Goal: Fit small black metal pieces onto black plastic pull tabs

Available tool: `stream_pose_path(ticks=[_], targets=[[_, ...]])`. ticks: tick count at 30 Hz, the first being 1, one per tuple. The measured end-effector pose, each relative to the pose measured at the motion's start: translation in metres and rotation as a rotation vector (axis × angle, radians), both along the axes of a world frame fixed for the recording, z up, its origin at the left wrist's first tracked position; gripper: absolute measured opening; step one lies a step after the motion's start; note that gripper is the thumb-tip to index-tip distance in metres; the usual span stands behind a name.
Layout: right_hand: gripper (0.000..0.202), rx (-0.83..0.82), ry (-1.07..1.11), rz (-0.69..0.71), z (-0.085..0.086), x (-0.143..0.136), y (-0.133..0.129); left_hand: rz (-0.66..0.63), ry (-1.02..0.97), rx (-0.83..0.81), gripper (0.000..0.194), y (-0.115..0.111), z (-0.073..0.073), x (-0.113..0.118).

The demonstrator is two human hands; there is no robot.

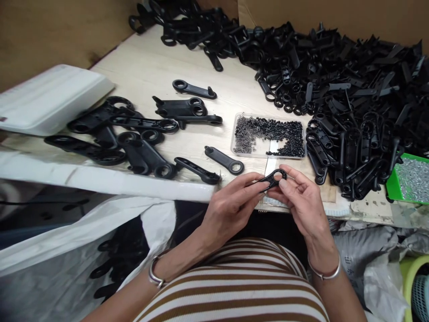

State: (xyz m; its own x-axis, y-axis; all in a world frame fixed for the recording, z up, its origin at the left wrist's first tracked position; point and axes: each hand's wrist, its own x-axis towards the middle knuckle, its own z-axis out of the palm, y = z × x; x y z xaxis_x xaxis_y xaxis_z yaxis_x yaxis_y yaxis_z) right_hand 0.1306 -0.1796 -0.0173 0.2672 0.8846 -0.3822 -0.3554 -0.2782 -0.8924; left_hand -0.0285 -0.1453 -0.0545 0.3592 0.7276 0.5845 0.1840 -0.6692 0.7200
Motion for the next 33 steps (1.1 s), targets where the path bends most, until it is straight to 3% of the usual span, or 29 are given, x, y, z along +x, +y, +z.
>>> stream_pose_path(ticks=[6, 16, 27, 33], targets=[[0.035, 0.023, 0.024, -0.006, -0.002, 0.006, -0.003, -0.059, 0.01, 0.035, 0.029, -0.001, -0.001, 0.002], [0.034, 0.033, 0.067, -0.193, -0.004, -0.016, -0.004, -0.032, 0.129, 0.074, 0.032, -0.001, -0.007, -0.003], [0.039, -0.002, 0.099, -0.105, -0.004, -0.014, -0.004, -0.015, -0.063, -0.255, 0.035, 0.0, 0.001, 0.0], [0.05, -0.002, 0.066, -0.112, -0.003, -0.018, -0.003, 0.007, -0.026, -0.194, 0.036, -0.001, 0.003, 0.001]])
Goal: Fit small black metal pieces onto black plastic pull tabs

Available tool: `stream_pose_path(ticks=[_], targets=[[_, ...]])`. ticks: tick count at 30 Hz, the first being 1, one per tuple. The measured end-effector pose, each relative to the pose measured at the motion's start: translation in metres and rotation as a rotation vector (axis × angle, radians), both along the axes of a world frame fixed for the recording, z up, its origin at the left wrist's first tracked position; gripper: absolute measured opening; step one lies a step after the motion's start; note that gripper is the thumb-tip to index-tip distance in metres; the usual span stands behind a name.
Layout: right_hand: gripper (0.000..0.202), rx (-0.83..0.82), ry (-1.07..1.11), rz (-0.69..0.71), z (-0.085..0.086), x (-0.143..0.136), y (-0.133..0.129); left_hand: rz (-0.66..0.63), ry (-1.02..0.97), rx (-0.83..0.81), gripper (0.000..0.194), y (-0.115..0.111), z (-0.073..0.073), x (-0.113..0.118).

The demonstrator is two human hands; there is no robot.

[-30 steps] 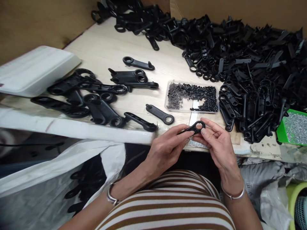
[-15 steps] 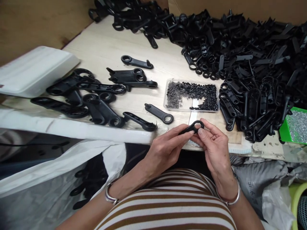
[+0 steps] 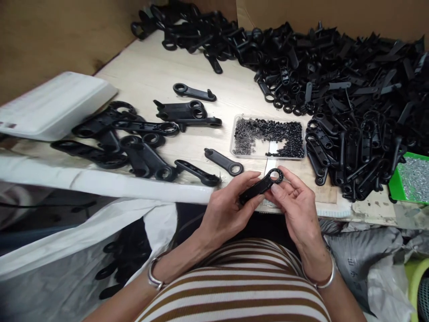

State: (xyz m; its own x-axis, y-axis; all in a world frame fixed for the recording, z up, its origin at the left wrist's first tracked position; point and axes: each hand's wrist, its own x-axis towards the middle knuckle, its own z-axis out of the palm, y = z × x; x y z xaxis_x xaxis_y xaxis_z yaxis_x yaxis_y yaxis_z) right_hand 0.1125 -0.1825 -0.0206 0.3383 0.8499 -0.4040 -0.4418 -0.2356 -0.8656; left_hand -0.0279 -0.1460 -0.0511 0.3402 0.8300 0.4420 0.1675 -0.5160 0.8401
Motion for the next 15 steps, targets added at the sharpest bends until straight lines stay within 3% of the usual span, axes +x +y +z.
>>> stream_pose_path(ticks=[7, 11, 15], targets=[[0.045, -0.022, -0.161, -0.038, -0.001, -0.005, 0.008, 0.019, 0.106, 0.139, 0.036, -0.001, 0.0, 0.001], [0.028, -0.008, -0.207, 0.055, 0.003, -0.005, 0.009, 0.023, 0.11, 0.14, 0.036, -0.002, -0.003, 0.003], [0.038, 0.007, -0.306, 0.119, 0.012, 0.009, 0.006, -0.042, 0.115, 0.155, 0.035, 0.001, 0.004, -0.006]])
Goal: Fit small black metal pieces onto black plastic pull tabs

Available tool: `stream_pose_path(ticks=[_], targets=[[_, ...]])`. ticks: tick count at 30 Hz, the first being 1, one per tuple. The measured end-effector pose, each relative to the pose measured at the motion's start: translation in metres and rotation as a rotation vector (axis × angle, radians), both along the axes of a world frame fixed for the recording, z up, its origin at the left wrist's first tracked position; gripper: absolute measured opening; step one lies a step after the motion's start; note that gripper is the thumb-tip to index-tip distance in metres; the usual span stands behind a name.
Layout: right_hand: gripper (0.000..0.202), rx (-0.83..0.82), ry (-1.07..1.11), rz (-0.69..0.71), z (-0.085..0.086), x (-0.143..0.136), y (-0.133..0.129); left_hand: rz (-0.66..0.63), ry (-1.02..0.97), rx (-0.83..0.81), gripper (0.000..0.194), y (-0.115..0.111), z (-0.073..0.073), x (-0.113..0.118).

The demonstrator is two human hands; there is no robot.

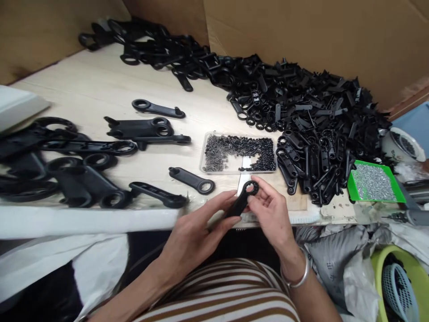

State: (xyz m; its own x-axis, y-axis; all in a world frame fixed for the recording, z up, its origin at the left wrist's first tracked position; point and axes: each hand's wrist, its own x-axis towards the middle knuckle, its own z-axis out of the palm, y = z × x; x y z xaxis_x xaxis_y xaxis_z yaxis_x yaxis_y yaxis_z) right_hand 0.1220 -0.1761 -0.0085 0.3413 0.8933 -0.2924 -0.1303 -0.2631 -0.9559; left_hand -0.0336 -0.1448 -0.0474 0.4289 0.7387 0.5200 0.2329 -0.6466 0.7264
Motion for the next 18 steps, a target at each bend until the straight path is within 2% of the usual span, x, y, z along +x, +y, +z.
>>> stream_pose_path(ticks=[2, 4, 6, 8, 11, 14, 18], targets=[[0.049, 0.038, -0.196, 0.049, 0.008, 0.018, 0.0, -0.003, 0.033, 0.05, 0.034, 0.007, 0.006, -0.012], [0.054, 0.113, -0.503, 0.065, 0.018, 0.04, 0.004, 0.064, 0.062, 0.155, 0.031, 0.017, 0.013, -0.027], [0.049, 0.179, -0.932, 0.013, 0.029, 0.062, 0.013, 0.142, 0.107, 0.234, 0.029, 0.03, 0.018, -0.042], [0.046, 0.233, -1.316, 0.017, 0.037, 0.079, 0.027, 0.187, 0.205, 0.269, 0.027, 0.043, 0.022, -0.055], [0.048, 0.158, -1.717, 0.113, 0.04, 0.091, 0.048, 0.214, 0.413, 0.256, 0.027, 0.058, 0.025, -0.065], [0.047, 0.01, -1.95, 0.147, 0.035, 0.093, 0.057, 0.153, 0.603, 0.216, 0.028, 0.067, 0.027, -0.066], [0.035, 0.031, -2.024, 0.095, 0.031, 0.096, 0.054, 0.033, 0.701, 0.192, 0.027, 0.073, 0.029, -0.062]])
